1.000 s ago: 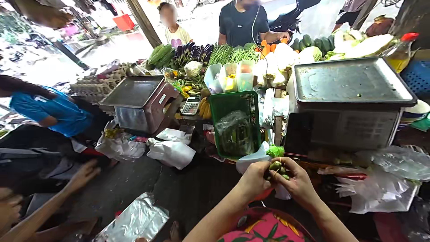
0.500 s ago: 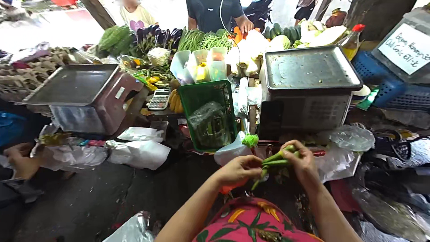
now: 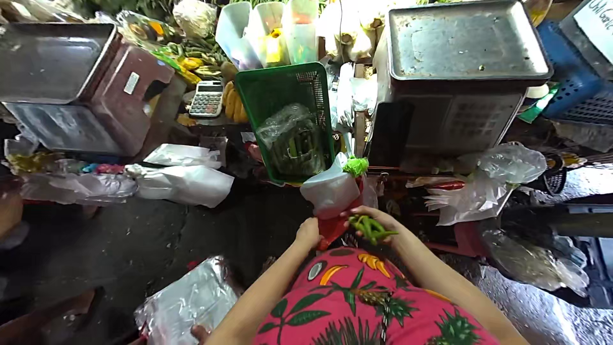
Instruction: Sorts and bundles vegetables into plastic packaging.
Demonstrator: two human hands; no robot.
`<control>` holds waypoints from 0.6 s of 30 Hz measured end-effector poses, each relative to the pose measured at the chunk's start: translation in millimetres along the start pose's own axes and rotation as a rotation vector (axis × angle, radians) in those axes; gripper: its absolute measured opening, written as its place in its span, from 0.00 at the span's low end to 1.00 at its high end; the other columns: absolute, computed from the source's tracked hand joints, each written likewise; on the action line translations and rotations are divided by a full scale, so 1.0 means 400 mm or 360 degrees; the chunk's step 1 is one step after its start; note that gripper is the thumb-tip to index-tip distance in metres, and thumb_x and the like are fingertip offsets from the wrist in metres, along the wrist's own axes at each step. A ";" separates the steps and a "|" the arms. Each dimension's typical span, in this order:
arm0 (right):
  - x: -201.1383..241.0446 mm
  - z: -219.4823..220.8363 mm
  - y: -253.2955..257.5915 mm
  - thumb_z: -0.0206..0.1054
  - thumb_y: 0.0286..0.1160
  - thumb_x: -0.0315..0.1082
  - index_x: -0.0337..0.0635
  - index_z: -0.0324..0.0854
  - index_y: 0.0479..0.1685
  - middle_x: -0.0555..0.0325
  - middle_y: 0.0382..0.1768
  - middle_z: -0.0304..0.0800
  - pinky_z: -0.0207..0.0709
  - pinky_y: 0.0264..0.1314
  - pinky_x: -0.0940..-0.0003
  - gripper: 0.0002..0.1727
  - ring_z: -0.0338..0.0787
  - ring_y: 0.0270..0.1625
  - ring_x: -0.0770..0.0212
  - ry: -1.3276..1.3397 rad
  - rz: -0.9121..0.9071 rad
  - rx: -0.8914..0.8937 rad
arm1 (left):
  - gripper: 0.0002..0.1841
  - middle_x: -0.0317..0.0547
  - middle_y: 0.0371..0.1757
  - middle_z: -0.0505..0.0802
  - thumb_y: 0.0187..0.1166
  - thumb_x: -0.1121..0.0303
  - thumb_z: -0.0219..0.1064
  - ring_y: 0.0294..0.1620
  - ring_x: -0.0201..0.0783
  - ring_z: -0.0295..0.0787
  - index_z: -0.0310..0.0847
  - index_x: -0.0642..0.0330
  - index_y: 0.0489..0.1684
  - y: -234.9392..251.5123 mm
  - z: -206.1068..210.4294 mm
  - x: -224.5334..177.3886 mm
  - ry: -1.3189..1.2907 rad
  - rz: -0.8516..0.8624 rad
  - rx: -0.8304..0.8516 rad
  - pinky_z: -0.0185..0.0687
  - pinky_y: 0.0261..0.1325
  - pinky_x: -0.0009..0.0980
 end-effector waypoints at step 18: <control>-0.013 -0.071 0.135 0.75 0.68 0.62 0.22 0.42 0.91 0.25 0.82 0.66 0.69 0.81 0.37 0.65 0.74 0.82 0.33 -0.2495 0.0412 -0.0821 | 0.21 0.62 0.66 0.88 0.87 0.56 0.61 0.73 0.57 0.81 0.86 0.64 0.63 -0.243 -0.447 -0.060 -0.0189 0.0203 -0.0532 0.72 0.79 0.55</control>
Point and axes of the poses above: each hand's wrist, its own y-axis towards the middle knuckle, its own z-axis out of the palm, x = y × z, the point moved 10 cm from there along y, towards the middle knuckle
